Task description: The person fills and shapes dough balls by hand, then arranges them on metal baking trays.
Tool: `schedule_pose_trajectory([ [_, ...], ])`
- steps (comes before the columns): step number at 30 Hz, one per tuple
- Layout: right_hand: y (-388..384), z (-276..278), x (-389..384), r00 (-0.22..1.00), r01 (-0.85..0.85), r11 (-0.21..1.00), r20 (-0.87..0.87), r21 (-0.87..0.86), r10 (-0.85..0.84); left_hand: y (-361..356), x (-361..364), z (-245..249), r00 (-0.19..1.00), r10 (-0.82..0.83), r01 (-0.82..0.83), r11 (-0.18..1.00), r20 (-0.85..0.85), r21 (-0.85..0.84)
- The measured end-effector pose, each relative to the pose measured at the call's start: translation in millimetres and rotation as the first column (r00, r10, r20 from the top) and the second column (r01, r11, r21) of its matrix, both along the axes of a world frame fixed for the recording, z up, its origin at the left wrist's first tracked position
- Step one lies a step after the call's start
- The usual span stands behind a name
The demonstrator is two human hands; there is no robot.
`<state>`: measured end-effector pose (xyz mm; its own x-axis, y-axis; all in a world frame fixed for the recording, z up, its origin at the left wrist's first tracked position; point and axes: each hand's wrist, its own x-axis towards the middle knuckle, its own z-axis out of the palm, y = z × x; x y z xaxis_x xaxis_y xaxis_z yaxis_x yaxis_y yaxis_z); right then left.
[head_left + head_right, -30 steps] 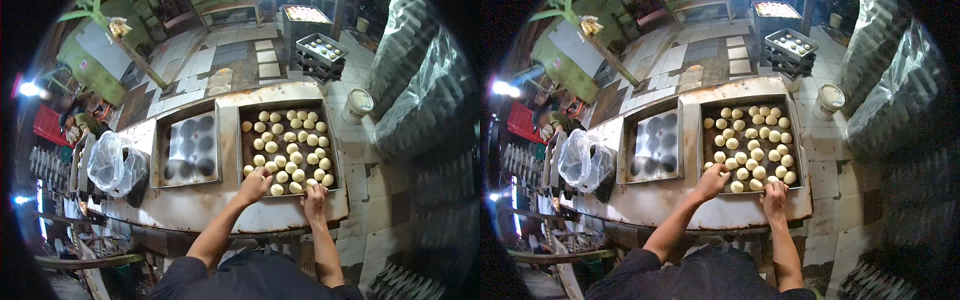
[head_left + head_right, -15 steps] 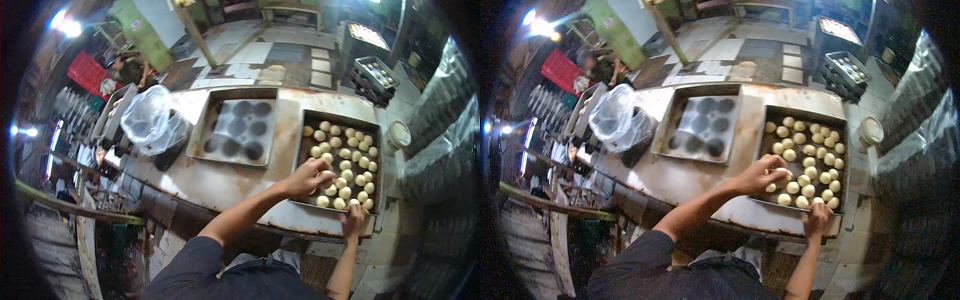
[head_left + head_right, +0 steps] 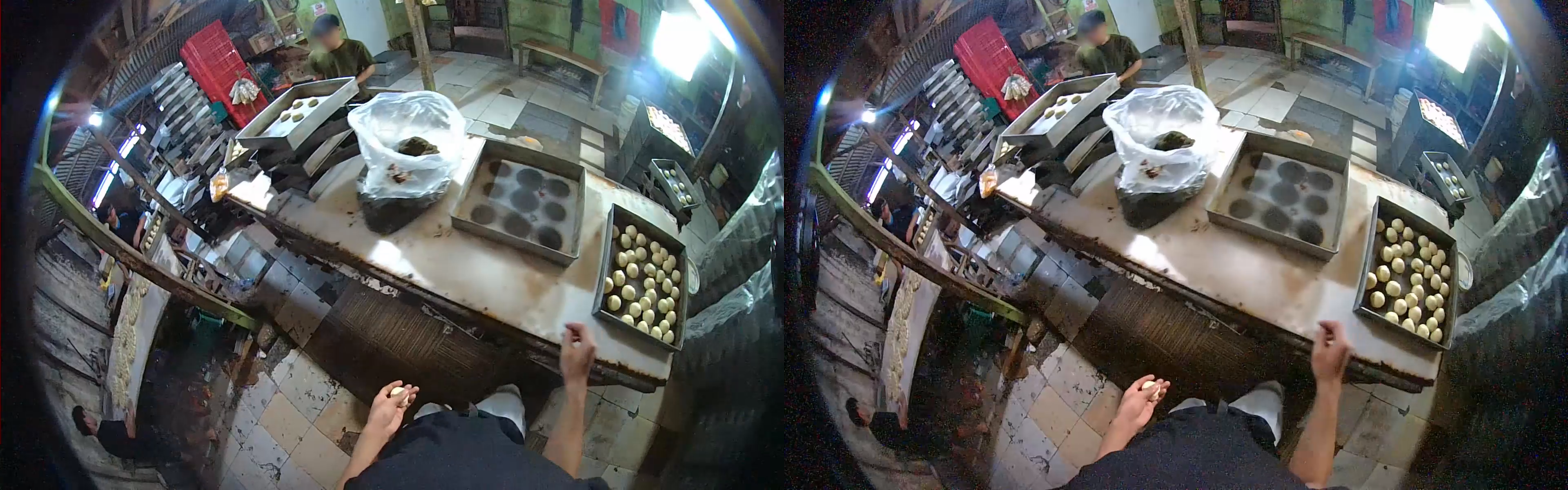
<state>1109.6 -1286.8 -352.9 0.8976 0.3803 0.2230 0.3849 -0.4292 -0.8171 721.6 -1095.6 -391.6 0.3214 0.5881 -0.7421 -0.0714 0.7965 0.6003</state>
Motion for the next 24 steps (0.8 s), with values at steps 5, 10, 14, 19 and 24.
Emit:
schedule_pose_trajectory([
  [5,126,75,-103,0.858,-0.512,0.858,0.074,0.048,0.508,60,38,57,0.863,-0.377,0.343,0.926,0.336,0.159],
  [10,234,122,-131,0.683,-0.662,0.747,0.468,0.071,0.561,127,131,89,0.814,-0.465,0.28,0.839,0.348,0.466],
  [14,317,61,-92,0.57,-0.771,0.634,0.514,0.065,0.641,166,155,96,0.92,-0.376,0.244,0.771,0.112,0.589],
  [19,395,79,-68,0.502,-0.856,0.49,0.487,0.163,0.715,236,90,92,0.975,-0.184,0.143,0.947,0.121,0.287],
  [24,480,154,20,0.781,-0.534,0.793,0.529,0.292,0.331,261,65,64,0.992,0.12,-0.126,0.959,0.042,0.252],
])
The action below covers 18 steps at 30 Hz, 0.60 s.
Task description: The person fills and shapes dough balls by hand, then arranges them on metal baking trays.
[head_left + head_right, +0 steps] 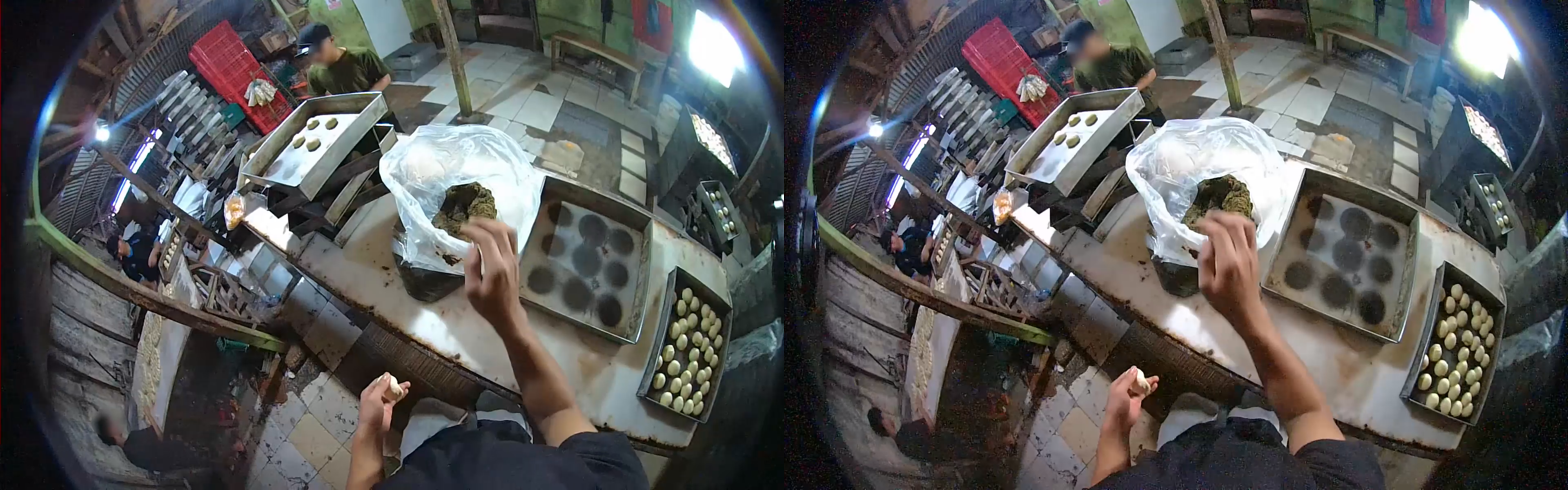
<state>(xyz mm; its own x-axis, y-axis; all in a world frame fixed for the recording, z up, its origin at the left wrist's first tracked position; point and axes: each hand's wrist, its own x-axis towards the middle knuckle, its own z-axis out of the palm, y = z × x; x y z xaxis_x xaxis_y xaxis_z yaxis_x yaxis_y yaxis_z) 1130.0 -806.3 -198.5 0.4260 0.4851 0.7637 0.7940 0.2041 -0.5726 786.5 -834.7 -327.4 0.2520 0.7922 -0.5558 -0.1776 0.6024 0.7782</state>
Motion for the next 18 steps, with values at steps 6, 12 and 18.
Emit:
schedule_pose_trajectory([
  [6,72,-133,-15,0.855,0.111,0.533,0.354,-0.839,0.38,21,57,-26,0.955,-0.297,0.292,0.947,-0.017,-0.133],
  [12,81,-136,-32,0.972,-0.021,0.702,0.149,-0.711,0.181,111,80,-33,0.62,-0.783,0.785,0.618,-0.051,0.044],
  [18,127,-108,61,0.945,0.315,0.667,0.154,-0.676,-0.29,244,85,-17,0.435,-0.897,0.896,0.44,-0.075,-0.057],
])
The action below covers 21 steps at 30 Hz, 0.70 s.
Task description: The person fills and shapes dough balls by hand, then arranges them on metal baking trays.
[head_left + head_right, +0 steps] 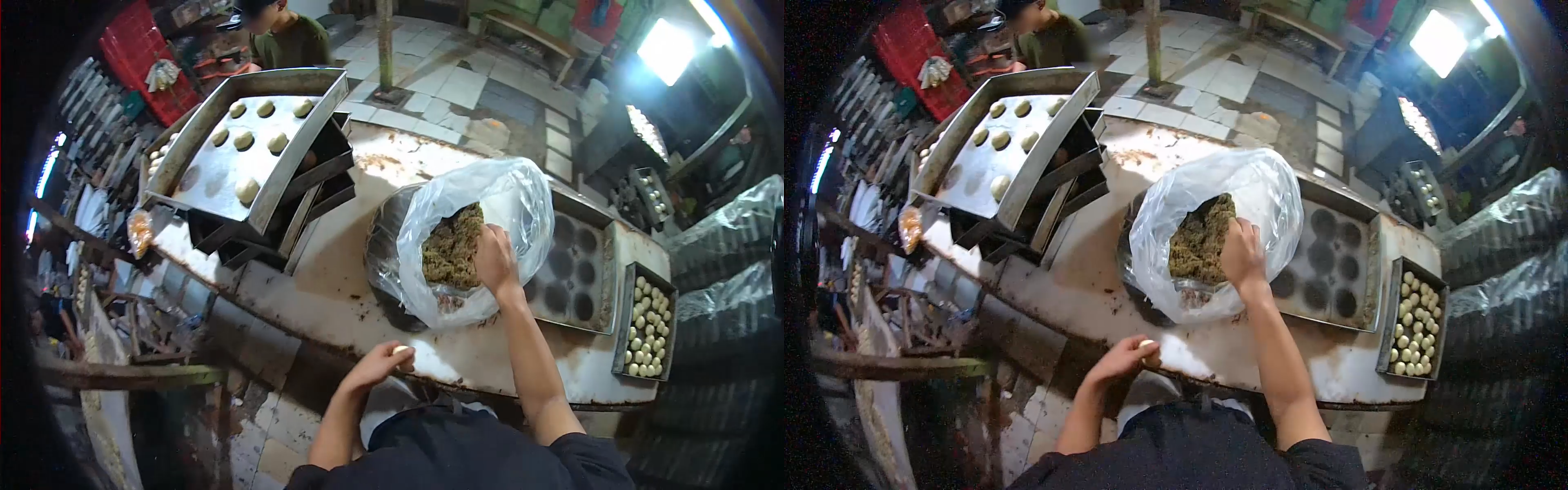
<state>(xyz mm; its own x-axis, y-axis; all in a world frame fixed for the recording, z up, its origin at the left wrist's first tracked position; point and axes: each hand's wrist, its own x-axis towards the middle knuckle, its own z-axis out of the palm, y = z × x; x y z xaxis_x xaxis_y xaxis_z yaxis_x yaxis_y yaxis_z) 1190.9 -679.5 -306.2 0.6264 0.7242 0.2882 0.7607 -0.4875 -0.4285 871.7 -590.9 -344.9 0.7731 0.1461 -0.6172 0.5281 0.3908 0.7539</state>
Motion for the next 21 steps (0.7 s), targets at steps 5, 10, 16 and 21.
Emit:
schedule_pose_trajectory([
  [5,12,-38,11,0.994,0.096,0.995,-0.045,0.012,-0.095,71,1,-34,0.976,-0.157,0.153,0.987,0.15,0.04],
  [10,9,-19,4,0.951,0.123,0.983,-0.267,-0.137,-0.156,57,9,-34,0.955,-0.182,0.21,0.973,0.234,-0.1],
  [16,-28,39,-20,0.603,0.221,0.948,-0.796,0.23,0.052,0,25,9,0.909,-0.122,0.201,0.966,0.399,-0.163],
  [21,-113,93,-88,0.631,0.154,0.932,-0.758,0.327,0.161,-75,62,16,0.937,0.193,-0.12,0.961,0.293,-0.249],
])
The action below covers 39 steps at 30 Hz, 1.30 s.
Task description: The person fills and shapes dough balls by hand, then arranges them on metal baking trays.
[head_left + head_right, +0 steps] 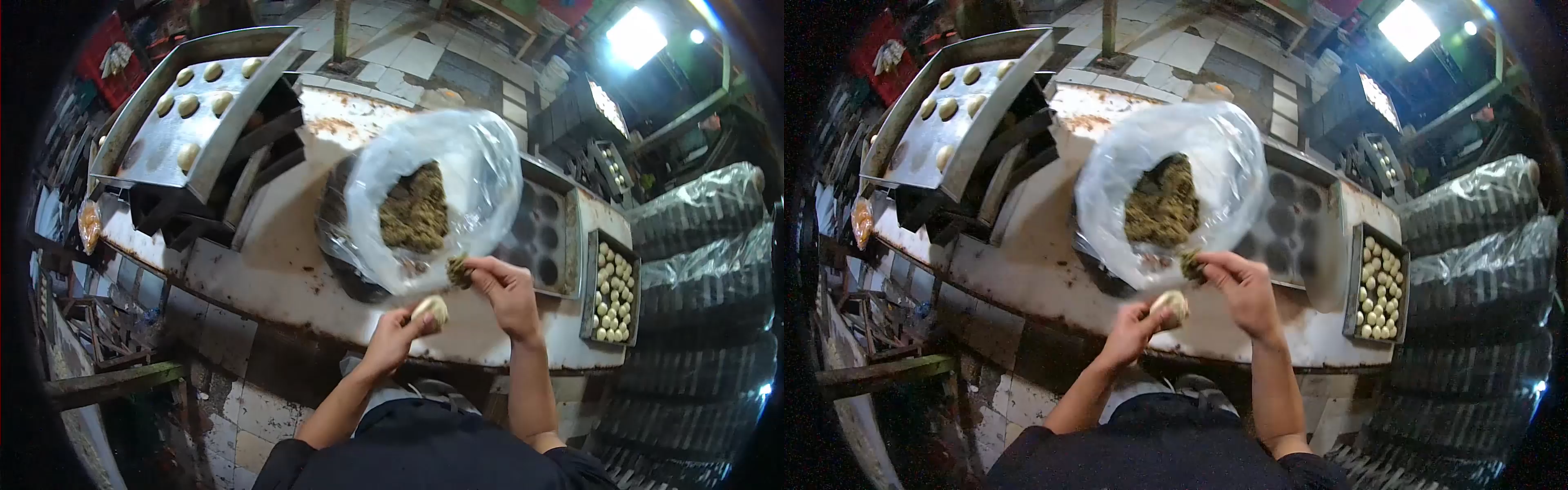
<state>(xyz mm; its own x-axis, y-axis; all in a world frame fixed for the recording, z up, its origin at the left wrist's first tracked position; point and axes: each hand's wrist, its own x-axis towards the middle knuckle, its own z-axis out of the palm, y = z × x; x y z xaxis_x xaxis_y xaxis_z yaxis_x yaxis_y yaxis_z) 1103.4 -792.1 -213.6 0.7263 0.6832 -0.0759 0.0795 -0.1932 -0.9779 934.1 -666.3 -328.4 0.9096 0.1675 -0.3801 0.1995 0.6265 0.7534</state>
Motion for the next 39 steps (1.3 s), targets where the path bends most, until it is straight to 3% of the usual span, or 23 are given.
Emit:
schedule_pose_trajectory([
  [3,-64,-10,-36,0.881,0.0,1.0,0.474,-0.013,0.006,-65,22,13,0.972,0.194,-0.147,0.942,0.134,-0.302],
  [4,-90,-28,-41,0.793,0.0,1.0,0.609,0.016,-0.01,-91,26,16,0.978,0.168,-0.127,0.952,0.128,-0.277],
  [5,-118,-44,-51,0.807,0.065,0.996,0.585,0.058,-0.087,-119,33,16,0.979,0.171,-0.134,0.95,0.11,-0.282],
  [7,-183,-64,-47,0.774,0.06,0.998,0.632,-0.004,-0.044,-181,41,15,0.981,0.18,-0.153,0.942,0.067,-0.299],
  [10,-285,-68,-40,0.956,0.014,0.996,0.29,0.085,-0.038,-259,41,10,0.991,0.129,-0.114,0.947,0.03,-0.299],
  [13,-350,-13,-51,0.88,0.227,0.974,0.431,-0.015,-0.199,-318,55,31,0.996,0.013,0.007,0.975,0.087,-0.222],
  [14,-371,-14,-49,0.855,0.206,0.978,0.493,-0.035,-0.162,-338,58,36,0.993,-0.029,0.051,0.979,0.114,-0.196],
  [17,-422,-14,-36,0.871,0.142,0.985,0.46,0.099,-0.172,-379,73,70,0.97,-0.147,0.144,0.989,0.193,0.031],
  [19,-448,-11,-32,0.933,0.185,0.949,0.258,0.254,-0.251,-398,74,119,0.937,-0.247,0.222,0.967,0.246,0.122],
  [20,-459,-12,-29,0.953,0.211,0.901,0.124,0.379,-0.276,-406,77,118,0.888,-0.36,0.202,0.864,0.286,0.462],
  [21,-469,-14,-28,0.961,0.245,0.836,-0.009,0.491,-0.277,-411,81,125,0.854,-0.454,0.207,0.743,0.253,0.636],
  [23,-485,-8,-32,0.946,0.277,0.801,-0.005,0.531,-0.324,-419,91,140,0.781,-0.605,0.151,0.426,0.157,0.892],
  [25,-499,22,-41,0.911,0.319,0.823,0.088,0.47,-0.403,-435,103,133,0.842,-0.481,0.086,0.565,0.243,0.821],
  [26,-505,17,-39,0.807,0.313,0.858,0.363,0.407,-0.466,-442,110,132,0.867,-0.432,0.117,0.664,0.25,0.739],
  [27,-509,26,-40,0.723,0.285,0.862,0.496,0.419,-0.481,-448,116,131,0.891,-0.385,0.149,0.75,0.242,0.644],
  [28,-514,25,-44,0.723,0.289,0.858,0.491,0.425,-0.486,-450,125,134,0.873,-0.424,0.219,0.782,0.241,0.584],
  [29,-518,23,-47,0.725,0.29,0.855,0.484,0.43,-0.49,-462,129,136,0.887,-0.367,0.246,0.889,0.281,0.386],
  [30,-522,20,-47,0.701,0.273,0.859,0.522,0.433,-0.486,-473,130,137,0.887,-0.346,0.231,0.906,0.307,0.355],
  [33,-522,22,-53,0.818,0.493,0.68,-0.021,0.543,-0.576,-495,123,132,0.895,-0.257,0.167,0.951,0.365,0.26],
  [34,-529,21,-50,0.856,0.476,0.695,-0.1,0.539,-0.508,-495,122,125,0.868,-0.283,0.136,0.926,0.409,0.352],
  [36,-533,9,-45,0.828,0.461,0.673,-0.007,0.579,-0.561,-495,118,128,0.748,-0.4,-0.027,0.779,0.53,0.626],
  [38,-528,-8,-41,0.792,0.478,0.667,0.048,0.571,-0.609,-486,116,120,0.672,-0.536,-0.077,0.635,0.51,0.769],
  [39,-526,-11,-42,0.784,0.481,0.725,0.128,0.493,-0.608,-484,115,115,0.726,-0.493,0.013,0.707,0.479,0.707],
])
